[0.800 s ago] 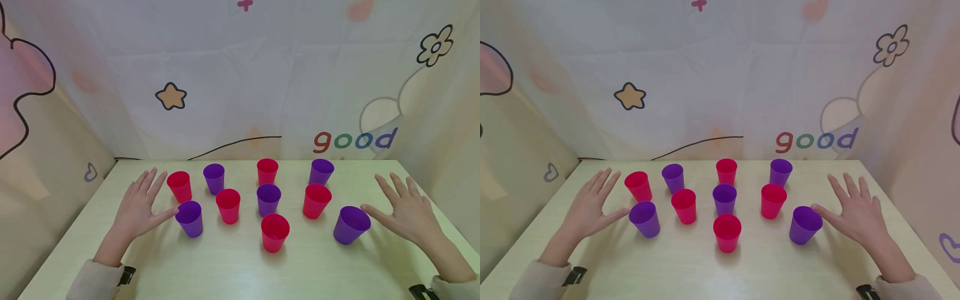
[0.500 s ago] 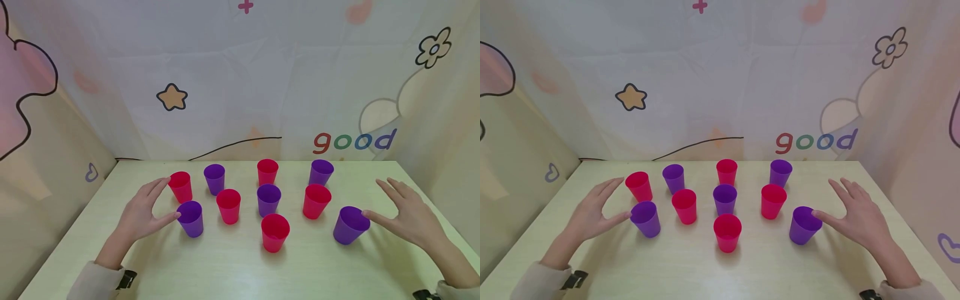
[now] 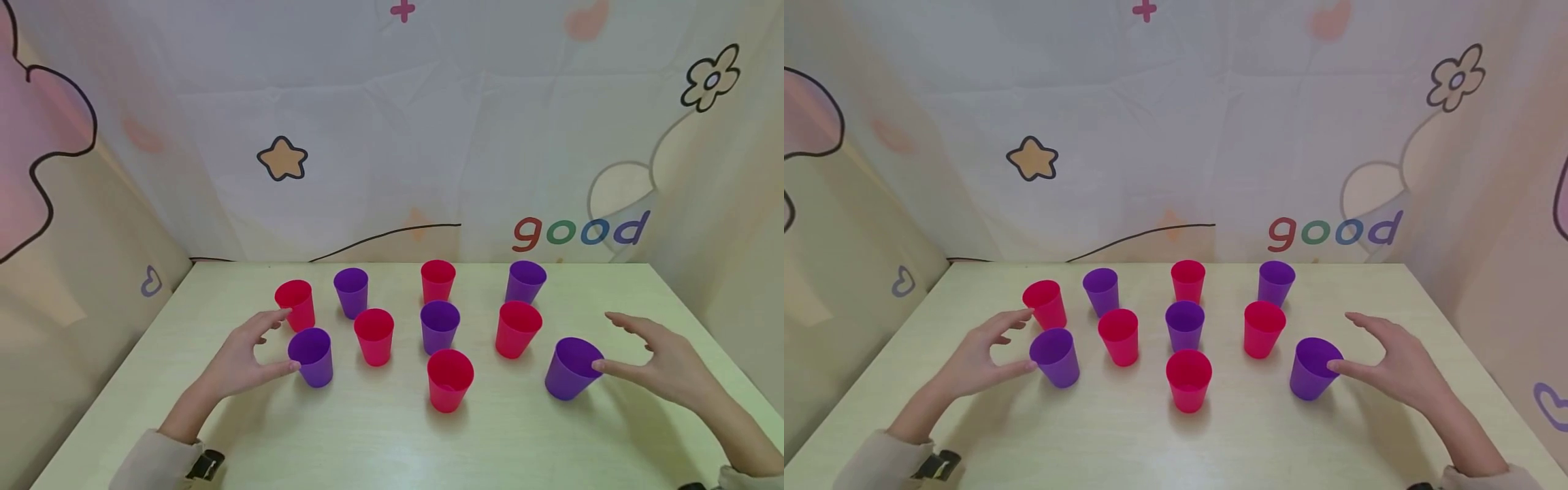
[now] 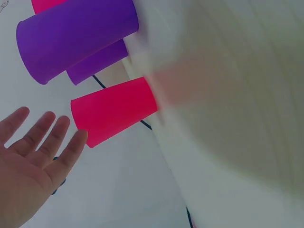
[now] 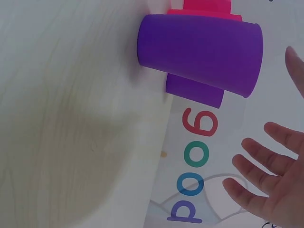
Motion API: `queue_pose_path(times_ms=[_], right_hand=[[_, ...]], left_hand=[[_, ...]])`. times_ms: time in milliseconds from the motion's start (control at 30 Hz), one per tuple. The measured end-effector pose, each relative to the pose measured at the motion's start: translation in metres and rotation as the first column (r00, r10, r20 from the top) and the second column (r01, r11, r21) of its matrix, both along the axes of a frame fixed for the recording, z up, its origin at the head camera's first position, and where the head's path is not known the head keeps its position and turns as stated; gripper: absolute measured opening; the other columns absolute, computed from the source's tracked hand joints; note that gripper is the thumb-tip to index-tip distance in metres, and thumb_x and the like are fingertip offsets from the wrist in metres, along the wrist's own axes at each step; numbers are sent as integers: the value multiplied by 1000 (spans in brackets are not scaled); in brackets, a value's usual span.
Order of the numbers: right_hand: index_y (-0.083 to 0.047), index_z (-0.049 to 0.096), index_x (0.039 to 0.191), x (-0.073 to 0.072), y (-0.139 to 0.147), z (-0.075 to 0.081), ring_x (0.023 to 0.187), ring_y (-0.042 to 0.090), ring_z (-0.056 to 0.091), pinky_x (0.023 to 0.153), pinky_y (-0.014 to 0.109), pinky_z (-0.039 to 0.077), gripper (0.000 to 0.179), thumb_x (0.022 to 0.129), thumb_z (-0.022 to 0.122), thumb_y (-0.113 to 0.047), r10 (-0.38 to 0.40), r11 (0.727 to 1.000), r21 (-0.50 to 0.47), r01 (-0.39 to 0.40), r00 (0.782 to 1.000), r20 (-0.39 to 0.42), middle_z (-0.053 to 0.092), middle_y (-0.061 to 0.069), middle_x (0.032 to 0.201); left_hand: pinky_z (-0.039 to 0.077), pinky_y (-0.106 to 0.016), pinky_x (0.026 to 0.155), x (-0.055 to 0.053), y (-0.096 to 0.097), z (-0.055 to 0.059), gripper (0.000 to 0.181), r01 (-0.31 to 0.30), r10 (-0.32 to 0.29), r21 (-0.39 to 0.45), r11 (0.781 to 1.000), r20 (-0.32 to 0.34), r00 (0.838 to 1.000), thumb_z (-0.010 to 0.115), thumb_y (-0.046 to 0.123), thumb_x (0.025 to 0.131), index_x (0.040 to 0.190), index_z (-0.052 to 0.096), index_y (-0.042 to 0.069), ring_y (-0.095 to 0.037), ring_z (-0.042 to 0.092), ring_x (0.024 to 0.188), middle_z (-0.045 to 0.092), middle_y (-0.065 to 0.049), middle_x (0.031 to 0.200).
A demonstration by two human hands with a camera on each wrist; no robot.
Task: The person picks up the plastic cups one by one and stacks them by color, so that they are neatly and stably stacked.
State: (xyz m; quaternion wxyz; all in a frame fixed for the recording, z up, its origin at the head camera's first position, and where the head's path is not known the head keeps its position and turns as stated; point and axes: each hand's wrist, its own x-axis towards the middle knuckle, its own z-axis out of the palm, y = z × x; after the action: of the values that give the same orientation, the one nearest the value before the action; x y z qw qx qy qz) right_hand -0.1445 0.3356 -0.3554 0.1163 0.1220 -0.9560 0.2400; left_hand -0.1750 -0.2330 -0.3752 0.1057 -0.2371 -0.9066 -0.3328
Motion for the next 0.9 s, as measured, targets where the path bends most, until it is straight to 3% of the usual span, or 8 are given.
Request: queue_pose_path(times_ms=[67,167,300,533,900], right_hand=[[-1,51,123,0,1,-3,102,18,50,72,41,47,68,68,80,-28,15,1000,-22,-15,1000,-17,57,19,115],[-4,54,121,0,3,-9,93,-7,45,67,21,45,61,69,80,-23,50,996,-72,-52,998,-24,59,-9,110],[-3,50,124,0,7,-16,93,-12,44,70,14,44,59,73,76,-15,139,974,-188,-127,989,51,45,-33,108],[-2,42,131,-2,11,-25,97,-7,48,73,19,48,60,78,70,-7,239,927,-331,-174,956,167,46,-28,114],[-4,36,133,-4,7,-36,98,-3,50,73,22,49,64,78,69,-4,294,882,-436,-177,931,217,47,-23,116]], left_hand=[[48,-44,75,-1,0,-2,71,19,-19,22,1000,26,999,78,24,70,131,45,6,-28,52,104,53,-8,120],[50,-43,74,-3,0,-5,68,42,-46,61,997,64,997,78,19,70,129,47,6,-30,53,102,56,-9,115],[50,-38,75,-4,-1,-7,66,77,-91,107,991,134,987,77,18,72,129,46,7,-30,54,102,56,-12,116],[49,-36,78,-7,-3,-11,66,126,-158,160,979,207,965,76,15,73,131,45,8,-27,53,103,52,-11,124],[49,-35,79,-8,-1,-14,62,136,-179,180,974,249,952,74,18,76,129,46,3,-26,54,101,55,-9,121]])
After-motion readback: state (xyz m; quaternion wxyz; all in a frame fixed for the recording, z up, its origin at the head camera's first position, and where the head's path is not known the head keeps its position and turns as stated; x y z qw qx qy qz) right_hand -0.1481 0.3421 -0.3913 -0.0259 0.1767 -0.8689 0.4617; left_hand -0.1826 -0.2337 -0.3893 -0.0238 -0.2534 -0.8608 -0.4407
